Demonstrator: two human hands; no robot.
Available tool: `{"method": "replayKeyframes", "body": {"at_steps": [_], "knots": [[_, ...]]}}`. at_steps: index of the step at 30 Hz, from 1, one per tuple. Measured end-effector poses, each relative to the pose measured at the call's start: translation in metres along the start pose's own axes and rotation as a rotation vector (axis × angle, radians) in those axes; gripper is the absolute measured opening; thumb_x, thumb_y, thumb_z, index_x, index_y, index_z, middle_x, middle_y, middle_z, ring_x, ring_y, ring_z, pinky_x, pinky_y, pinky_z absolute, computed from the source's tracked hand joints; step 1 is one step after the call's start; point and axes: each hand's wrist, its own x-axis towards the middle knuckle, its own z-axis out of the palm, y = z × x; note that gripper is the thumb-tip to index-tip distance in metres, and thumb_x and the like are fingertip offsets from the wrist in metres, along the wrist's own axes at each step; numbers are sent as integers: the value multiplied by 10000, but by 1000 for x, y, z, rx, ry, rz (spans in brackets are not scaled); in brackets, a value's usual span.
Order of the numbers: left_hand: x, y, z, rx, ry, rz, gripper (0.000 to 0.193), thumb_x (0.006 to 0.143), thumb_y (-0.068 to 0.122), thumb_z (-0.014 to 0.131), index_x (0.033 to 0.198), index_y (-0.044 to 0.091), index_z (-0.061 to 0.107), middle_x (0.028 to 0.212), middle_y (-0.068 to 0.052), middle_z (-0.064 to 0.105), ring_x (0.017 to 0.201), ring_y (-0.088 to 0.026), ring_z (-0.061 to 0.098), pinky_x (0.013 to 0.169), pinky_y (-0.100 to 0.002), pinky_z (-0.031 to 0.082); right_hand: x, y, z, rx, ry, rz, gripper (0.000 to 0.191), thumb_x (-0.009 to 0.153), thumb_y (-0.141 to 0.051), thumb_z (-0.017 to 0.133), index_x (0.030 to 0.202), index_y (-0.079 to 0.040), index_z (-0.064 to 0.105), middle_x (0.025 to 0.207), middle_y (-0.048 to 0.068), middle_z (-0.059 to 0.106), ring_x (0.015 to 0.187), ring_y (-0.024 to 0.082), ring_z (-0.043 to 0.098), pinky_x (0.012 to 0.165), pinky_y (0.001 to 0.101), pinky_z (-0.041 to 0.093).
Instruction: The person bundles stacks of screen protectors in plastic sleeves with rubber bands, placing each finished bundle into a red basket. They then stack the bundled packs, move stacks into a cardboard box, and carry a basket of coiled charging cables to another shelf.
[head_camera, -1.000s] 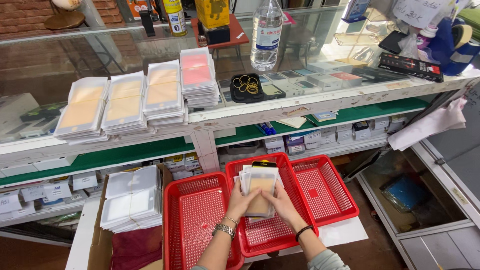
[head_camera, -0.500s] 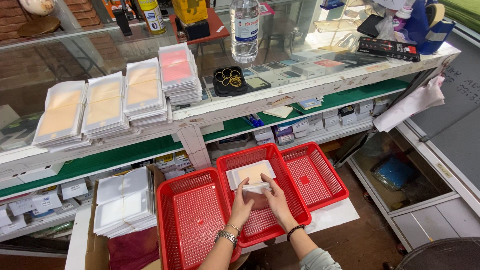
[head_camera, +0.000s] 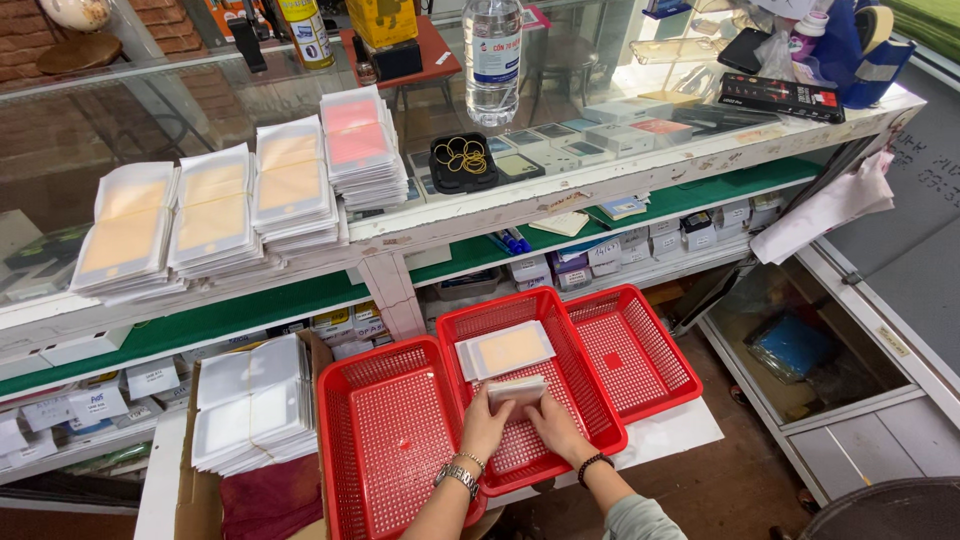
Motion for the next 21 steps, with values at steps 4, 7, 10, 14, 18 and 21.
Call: {"method": "replayKeyframes", "body": {"at_steps": [4, 7, 10, 14, 18, 21], "knots": [[27, 19, -38, -270, -27, -334, 524, 906, 322, 711, 1326, 23, 617, 1217, -167, 739, 1097, -267, 738, 913, -352, 605, 19, -45, -25, 209, -211, 54, 432, 1001, -251, 573, 1370, -36, 510, 1196, 131, 723, 1076, 234, 712, 939, 366, 569], [43, 21, -68, -885, -69, -446, 538, 915, 308, 717, 1323, -29, 622, 1231, -201, 715, 1120, -286, 697, 902, -371, 603, 39, -80, -27, 525, -315, 69, 453, 1024, -298, 588, 1371, -13, 530, 1257, 128, 705, 1144, 228, 669, 971, 363, 539], [45, 16, -93, -1259, -160, -594, 576, 935, 318, 671, 1379, -29, 553, 1291, -204, 678, 1169, -289, 677, 949, -391, 590, 64, -91, -19, 641, -267, 123, 514, 1041, -327, 590, 1420, 10, 505, 1358, 157, 654, 1245, 251, 624, 1047, 357, 498], [31, 17, -121, -1417, -82, -531, 581, 937, 248, 602, 1440, -8, 463, 1360, -200, 648, 1249, -317, 646, 1031, -445, 566, 92, -66, -16, -185, -107, -134, 618, 929, -234, 625, 1468, 2, 438, 1474, 221, 481, 1346, 346, 466, 1125, 401, 398], [19, 31, -143, -1526, -95, -458, 662, 919, 369, 493, 1454, -9, 399, 1343, -281, 624, 1237, -415, 627, 1010, -535, 547, 101, -40, 4, -1070, -82, -353, 715, 913, -70, 515, 1586, -57, 272, 1653, 162, 300, 1487, 373, 314, 1114, 471, 309], [19, 38, -154, -1501, 6, -533, 736, 890, 530, 424, 1444, 45, 408, 1309, -250, 598, 1171, -437, 635, 956, -586, 544, 97, -33, 13, -1079, -45, -348, 586, 955, -58, 464, 1528, -53, 345, 1588, 133, 374, 1429, 310, 401, 1155, 434, 349]]}}
